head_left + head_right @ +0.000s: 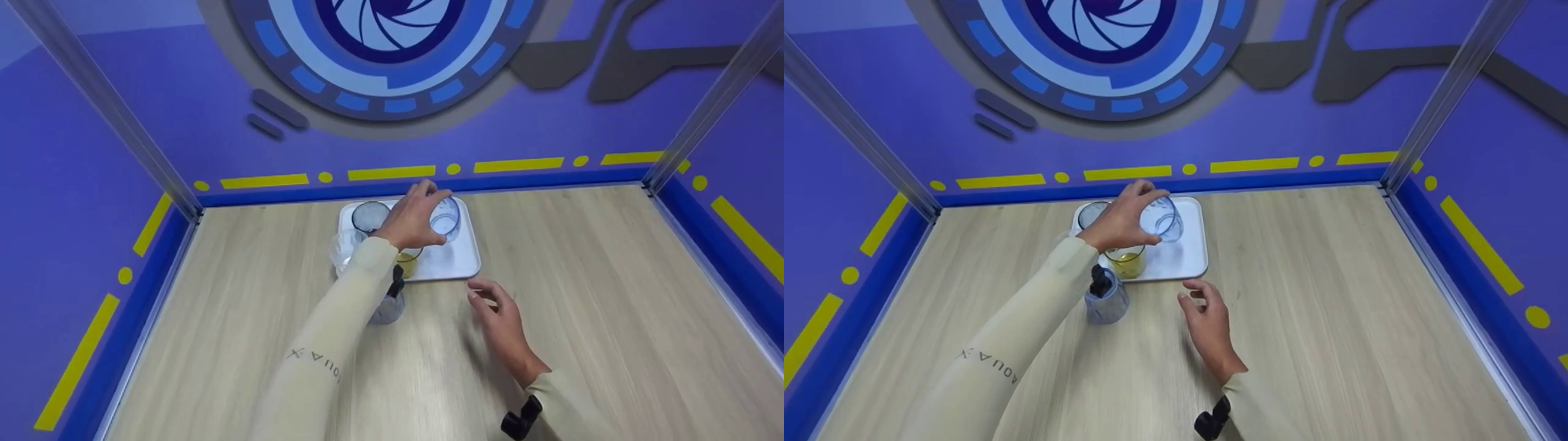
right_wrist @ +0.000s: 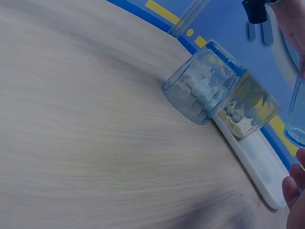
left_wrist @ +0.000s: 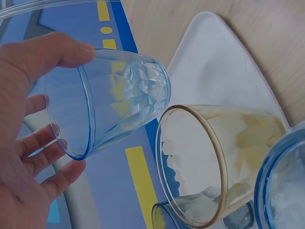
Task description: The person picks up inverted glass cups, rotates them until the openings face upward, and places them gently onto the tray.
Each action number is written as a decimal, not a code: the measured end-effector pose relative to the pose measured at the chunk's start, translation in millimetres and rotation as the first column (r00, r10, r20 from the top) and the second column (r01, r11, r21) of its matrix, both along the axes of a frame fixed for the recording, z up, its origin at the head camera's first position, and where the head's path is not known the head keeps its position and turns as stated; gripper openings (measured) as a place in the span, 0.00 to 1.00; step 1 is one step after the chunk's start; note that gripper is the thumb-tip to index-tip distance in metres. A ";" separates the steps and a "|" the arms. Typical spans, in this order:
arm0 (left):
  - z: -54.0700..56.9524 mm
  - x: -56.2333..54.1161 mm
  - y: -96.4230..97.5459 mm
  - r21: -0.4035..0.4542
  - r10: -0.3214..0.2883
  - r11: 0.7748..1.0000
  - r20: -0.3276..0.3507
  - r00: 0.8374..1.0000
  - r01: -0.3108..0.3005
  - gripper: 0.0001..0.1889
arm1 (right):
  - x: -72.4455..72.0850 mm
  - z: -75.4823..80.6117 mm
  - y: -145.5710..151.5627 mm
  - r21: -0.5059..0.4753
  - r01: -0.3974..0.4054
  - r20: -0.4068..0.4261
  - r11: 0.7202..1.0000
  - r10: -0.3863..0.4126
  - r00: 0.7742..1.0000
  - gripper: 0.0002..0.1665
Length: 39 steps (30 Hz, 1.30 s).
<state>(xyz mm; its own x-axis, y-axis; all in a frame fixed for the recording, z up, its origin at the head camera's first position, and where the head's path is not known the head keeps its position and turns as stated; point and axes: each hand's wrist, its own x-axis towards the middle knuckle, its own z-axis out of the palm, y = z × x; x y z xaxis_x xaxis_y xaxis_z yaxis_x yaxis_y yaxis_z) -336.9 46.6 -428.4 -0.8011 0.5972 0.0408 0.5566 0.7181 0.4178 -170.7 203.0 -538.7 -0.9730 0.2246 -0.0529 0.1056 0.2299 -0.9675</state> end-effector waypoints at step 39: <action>-26.8 -22.5 16.7 -0.056 0.073 0.996 -0.038 0.997 -0.075 0.43 | 1.2 1.8 0.9 0.031 -0.001 0.029 1.000 0.000 1.000 0.14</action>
